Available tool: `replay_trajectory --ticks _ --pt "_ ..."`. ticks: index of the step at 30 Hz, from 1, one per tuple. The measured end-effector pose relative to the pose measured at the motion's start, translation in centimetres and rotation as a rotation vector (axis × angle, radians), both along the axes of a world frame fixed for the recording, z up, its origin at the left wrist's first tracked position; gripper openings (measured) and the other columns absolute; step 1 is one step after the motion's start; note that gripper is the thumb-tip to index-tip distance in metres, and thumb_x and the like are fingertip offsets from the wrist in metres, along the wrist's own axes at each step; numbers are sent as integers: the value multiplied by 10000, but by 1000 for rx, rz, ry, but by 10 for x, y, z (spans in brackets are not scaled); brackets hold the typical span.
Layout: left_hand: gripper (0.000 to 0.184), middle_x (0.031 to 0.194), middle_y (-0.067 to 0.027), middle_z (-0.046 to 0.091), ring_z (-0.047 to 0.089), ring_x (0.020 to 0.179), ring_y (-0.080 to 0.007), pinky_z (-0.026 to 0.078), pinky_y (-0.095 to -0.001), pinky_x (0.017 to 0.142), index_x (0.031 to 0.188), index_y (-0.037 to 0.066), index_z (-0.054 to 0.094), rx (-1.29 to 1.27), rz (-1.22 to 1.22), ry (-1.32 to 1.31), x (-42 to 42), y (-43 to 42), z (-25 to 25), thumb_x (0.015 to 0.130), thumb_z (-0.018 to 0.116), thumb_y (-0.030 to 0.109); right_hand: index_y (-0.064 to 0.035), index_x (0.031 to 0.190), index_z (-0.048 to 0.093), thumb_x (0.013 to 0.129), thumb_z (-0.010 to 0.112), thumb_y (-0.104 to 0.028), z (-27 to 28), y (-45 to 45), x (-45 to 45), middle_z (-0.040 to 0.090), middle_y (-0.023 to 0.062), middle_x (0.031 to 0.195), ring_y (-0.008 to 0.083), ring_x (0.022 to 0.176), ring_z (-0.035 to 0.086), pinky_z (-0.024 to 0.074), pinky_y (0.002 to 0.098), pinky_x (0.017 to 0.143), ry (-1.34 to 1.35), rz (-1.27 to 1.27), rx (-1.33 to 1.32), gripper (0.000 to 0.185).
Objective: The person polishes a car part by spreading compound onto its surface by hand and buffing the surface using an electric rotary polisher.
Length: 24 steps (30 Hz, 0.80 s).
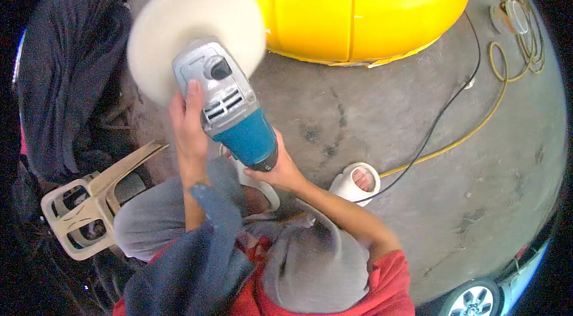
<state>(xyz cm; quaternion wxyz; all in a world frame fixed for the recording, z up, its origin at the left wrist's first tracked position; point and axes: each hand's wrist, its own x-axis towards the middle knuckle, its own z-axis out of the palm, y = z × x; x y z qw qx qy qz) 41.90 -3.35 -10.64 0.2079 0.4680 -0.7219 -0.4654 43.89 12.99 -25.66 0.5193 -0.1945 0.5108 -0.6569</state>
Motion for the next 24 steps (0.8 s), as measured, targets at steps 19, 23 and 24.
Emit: replay_trajectory --ticks 19,23,24 --pt "431 861 -194 687 677 811 -297 498 -382 740 1030 -24 654 -129 -139 -145 17 27 -12 892 651 384 -27 1449 249 646 914 -183 -32 7 64 441 145 1390 249 1324 408 330 393 1102 -342 -4 -22 1055" --pt "434 851 -208 686 681 810 -302 505 -389 739 1009 -24 657 -204 -237 -242 8 32 -10 886 663 392 -27 1454 244 652 910 -191 -42 11 68 424 156 1406 253 1339 392 320 395 1110 -337 -24 -16 1055" --pt "435 864 -208 689 682 822 -297 505 -388 747 1016 -25 656 -197 -200 -237 9 33 -10 890 659 391 -27 1448 249 657 908 -199 -42 13 66 424 159 1403 257 1338 394 320 397 1110 -296 -7 -32 1043"
